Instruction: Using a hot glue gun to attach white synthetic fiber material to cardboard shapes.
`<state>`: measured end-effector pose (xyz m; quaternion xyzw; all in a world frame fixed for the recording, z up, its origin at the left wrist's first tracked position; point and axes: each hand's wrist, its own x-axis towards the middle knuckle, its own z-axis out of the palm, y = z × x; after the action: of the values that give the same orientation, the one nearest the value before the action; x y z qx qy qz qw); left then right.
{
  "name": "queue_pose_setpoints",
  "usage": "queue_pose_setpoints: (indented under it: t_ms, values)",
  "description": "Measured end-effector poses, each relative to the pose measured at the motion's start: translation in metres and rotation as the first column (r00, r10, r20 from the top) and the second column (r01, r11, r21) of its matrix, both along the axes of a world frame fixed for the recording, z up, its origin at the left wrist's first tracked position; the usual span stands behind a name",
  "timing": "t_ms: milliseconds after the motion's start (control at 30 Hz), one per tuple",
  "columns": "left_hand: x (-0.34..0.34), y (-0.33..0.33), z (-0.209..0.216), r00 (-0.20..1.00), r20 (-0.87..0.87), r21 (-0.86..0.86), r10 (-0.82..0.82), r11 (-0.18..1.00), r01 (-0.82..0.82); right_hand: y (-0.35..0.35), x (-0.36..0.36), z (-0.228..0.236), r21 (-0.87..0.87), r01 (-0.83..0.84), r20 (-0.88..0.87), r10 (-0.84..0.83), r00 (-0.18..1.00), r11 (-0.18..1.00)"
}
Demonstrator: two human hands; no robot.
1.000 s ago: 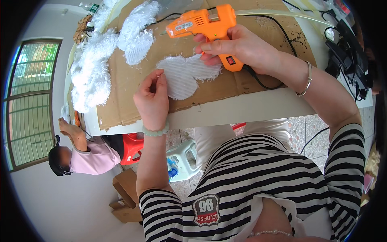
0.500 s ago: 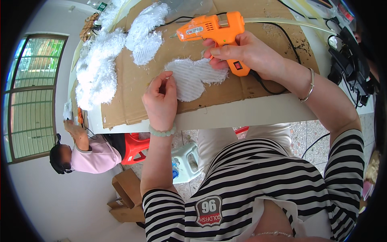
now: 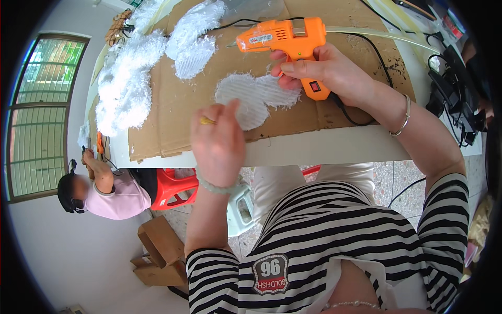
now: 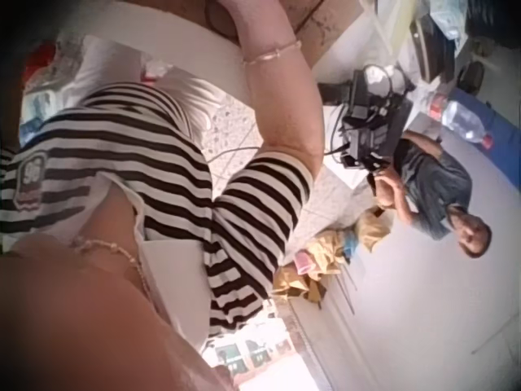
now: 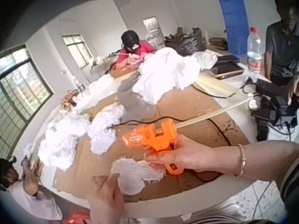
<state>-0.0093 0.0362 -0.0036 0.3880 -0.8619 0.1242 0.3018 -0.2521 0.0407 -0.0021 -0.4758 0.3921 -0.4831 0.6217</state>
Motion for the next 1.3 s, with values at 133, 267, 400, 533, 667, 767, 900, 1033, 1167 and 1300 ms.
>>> queue_pose_setpoints:
  t_ms: [133,267,400,533,667,767,900,1033,1167,1300]
  values:
    - [-0.018,0.022,0.003,0.964,0.034,0.158,-0.264,0.954,0.256,0.001,-0.001,0.001,0.010,0.011,0.003,-0.011,1.000,1.000]
    - [-0.016,0.024,-0.002,0.960,0.080,0.307,-0.268,0.923,0.232,0.003,-0.002,0.005,-0.015,0.012,0.016,-0.012,1.000,1.000]
    - [-0.014,0.024,-0.006,0.961,0.074,0.276,-0.267,0.932,0.237,0.007,-0.003,0.020,-0.056,-0.001,-0.003,0.000,1.000,0.998]
    - [-0.014,0.023,-0.007,0.961,0.061,0.265,-0.270,0.932,0.246,0.007,-0.016,0.037,-0.114,-0.071,-0.169,0.051,0.984,0.991]
    - [-0.014,0.023,-0.008,0.963,0.052,0.250,-0.265,0.937,0.244,0.009,-0.023,0.055,-0.052,-0.111,-0.370,0.084,0.925,0.992]
    - [-0.013,0.023,-0.009,0.965,0.034,0.250,-0.262,0.937,0.246,0.006,-0.025,0.057,-0.027,-0.157,-0.488,0.124,0.864,0.987]
    - [-0.013,0.023,-0.009,0.967,0.019,0.251,-0.253,0.938,0.240,0.001,-0.016,0.061,0.023,-0.224,-0.678,0.180,0.713,0.974]
    - [-0.012,0.022,-0.010,0.961,-0.014,0.246,-0.276,0.931,0.271,-0.002,-0.005,0.046,-0.087,-0.193,-0.632,0.095,0.769,0.977]
    - [-0.012,0.024,-0.010,0.961,-0.026,0.253,-0.276,0.928,0.274,-0.010,-0.001,0.044,-0.061,-0.210,-0.693,0.110,0.713,0.976]
    - [-0.012,0.025,-0.009,0.962,-0.030,0.252,-0.271,0.929,0.270,-0.014,0.006,0.042,-0.034,-0.226,-0.761,0.121,0.638,0.973]
